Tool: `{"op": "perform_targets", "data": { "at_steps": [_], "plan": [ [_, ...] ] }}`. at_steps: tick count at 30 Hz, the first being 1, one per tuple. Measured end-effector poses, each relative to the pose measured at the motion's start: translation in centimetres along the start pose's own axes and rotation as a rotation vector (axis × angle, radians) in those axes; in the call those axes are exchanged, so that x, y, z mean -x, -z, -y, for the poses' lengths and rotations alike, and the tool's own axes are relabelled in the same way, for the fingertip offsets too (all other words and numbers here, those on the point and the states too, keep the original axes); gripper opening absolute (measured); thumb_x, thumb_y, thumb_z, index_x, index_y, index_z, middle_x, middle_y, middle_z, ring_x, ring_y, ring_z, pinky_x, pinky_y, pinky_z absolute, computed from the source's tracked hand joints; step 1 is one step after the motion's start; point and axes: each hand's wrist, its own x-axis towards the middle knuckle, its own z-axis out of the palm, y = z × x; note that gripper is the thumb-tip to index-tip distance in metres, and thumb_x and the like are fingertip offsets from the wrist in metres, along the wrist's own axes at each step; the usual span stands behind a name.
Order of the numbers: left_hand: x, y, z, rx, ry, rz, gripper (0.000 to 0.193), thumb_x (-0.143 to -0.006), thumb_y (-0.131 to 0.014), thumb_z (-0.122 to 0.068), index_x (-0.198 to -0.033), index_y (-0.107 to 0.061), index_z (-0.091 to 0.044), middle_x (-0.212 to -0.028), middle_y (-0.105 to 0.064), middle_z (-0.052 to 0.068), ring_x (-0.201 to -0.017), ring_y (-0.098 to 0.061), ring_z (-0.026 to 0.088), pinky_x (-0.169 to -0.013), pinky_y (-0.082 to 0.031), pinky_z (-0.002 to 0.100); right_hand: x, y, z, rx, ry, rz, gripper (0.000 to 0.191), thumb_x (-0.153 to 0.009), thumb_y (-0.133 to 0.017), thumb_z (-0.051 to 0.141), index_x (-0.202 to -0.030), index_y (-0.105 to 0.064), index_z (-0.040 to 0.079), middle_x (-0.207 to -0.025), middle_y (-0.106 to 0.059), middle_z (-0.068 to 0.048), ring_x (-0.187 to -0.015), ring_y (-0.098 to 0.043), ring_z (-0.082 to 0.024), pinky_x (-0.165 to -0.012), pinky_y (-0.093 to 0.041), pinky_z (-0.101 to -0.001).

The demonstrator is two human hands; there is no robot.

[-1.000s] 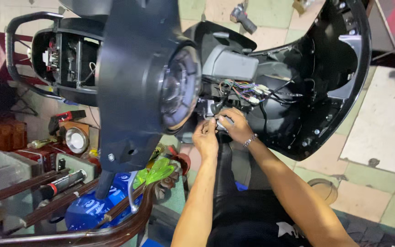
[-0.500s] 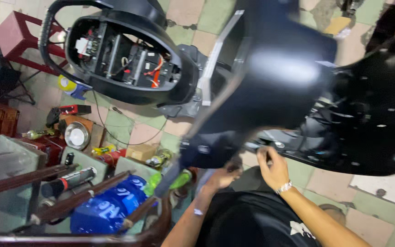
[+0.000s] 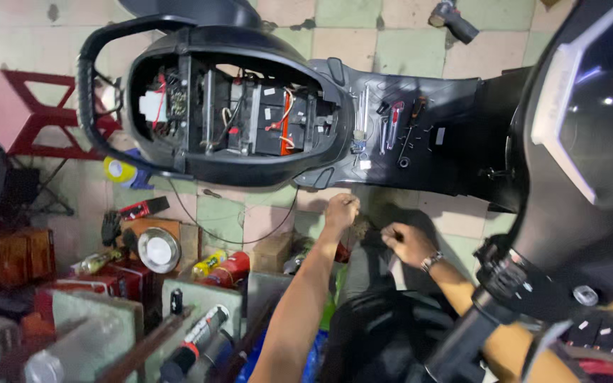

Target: The person removes the front panel of a scooter using a cordless drill, then uses a wrench to adjust components inside the headlight area. After repositioning the panel, they secure it with the drill and tighten the fasteners by hand.

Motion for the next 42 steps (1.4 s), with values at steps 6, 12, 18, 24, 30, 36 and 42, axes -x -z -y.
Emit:
{"op": "perform_targets", "data": {
  "at_steps": [6,12,18,24,30,36,42],
  "plan": [
    [-8.3,-2.8,-1.5,-0.709,-0.137,0.1,0.023,-0.088,-0.067,-0.03,-0.088,-0.078,-0.009,-0.094,-0.073,0.02,-0.091,-0.071,0.039,-0.082,-0.056,0.047,-4.8,-1.4,1.8,-0.967,-0.11,-0.142,0.028,-0.101,-0.061,0.017,-0.117,-0.069,-0.004,-0.095,-0.074,-0.013,-0.082,-0.07,-0.019,-0.074,-0.054,-0.0314],
    [-14.1,-5.4,-0.5,-0.476,-0.014,0.195,0.02,-0.079,-0.069,-0.025,-0.088,-0.078,-0.01,-0.093,-0.075,0.018,-0.091,-0.074,0.036,-0.082,-0.058,0.044,0.5,0.8,3.4,-1.121,-0.341,-0.414,0.031,-0.099,-0.061,0.017,-0.118,-0.069,-0.006,-0.095,-0.075,-0.015,-0.079,-0.069,-0.021,-0.07,-0.053,-0.0339],
    [-22.4,-10.4,1.1,-0.604,-0.029,0.021,0.016,-0.08,-0.074,-0.024,-0.086,-0.08,-0.011,-0.092,-0.076,0.018,-0.089,-0.074,0.037,-0.084,-0.058,0.045,-1.2,-1.6,5.3,-1.076,-0.493,-0.548,0.03,-0.097,-0.06,0.015,-0.116,-0.07,-0.006,-0.093,-0.076,-0.014,-0.08,-0.071,-0.019,-0.075,-0.057,-0.0324],
    [-29.0,-16.7,4.7,-0.693,0.024,0.004,0.019,-0.079,-0.077,-0.023,-0.084,-0.079,-0.005,-0.09,-0.075,0.022,-0.089,-0.074,0.039,-0.081,-0.058,0.048,0.2,-9.4,1.8,-1.062,-0.517,-0.562,0.024,-0.094,-0.064,0.008,-0.113,-0.071,-0.005,-0.089,-0.076,-0.012,-0.078,-0.069,-0.019,-0.075,-0.056,-0.0316],
    [-29.6,-17.9,6.9,-0.676,0.054,-0.106,0.02,-0.084,-0.075,-0.025,-0.084,-0.079,-0.006,-0.088,-0.076,0.022,-0.084,-0.074,0.041,-0.075,-0.059,0.05,1.5,-12.6,-0.8,-1.136,-0.599,-0.584,0.021,-0.094,-0.063,0.005,-0.112,-0.07,-0.005,-0.094,-0.075,-0.009,-0.084,-0.07,-0.018,-0.077,-0.057,-0.0321],
    [-21.5,-12.3,1.2,-0.006,0.187,0.305,0.018,-0.083,-0.07,-0.013,-0.077,-0.075,0.003,-0.07,-0.074,0.018,-0.06,-0.074,0.029,-0.054,-0.059,0.044,-1.3,-6.4,5.0,-0.843,-0.572,-0.736,0.019,-0.099,-0.063,0.009,-0.11,-0.071,-0.003,-0.103,-0.075,-0.01,-0.09,-0.068,-0.016,-0.083,-0.054,-0.03],
    [-8.3,5.9,-10.4,0.129,-0.099,0.435,0.02,-0.097,-0.07,-0.021,-0.102,-0.071,-0.002,-0.081,-0.074,0.008,-0.07,-0.071,0.018,-0.061,-0.054,0.033,-7.4,0.9,19.1,-0.552,-0.285,-0.828,0.029,-0.105,-0.056,0.018,-0.124,-0.064,-0.001,-0.109,-0.071,-0.011,-0.094,-0.069,-0.018,-0.083,-0.055,-0.0349]
  ]
}}
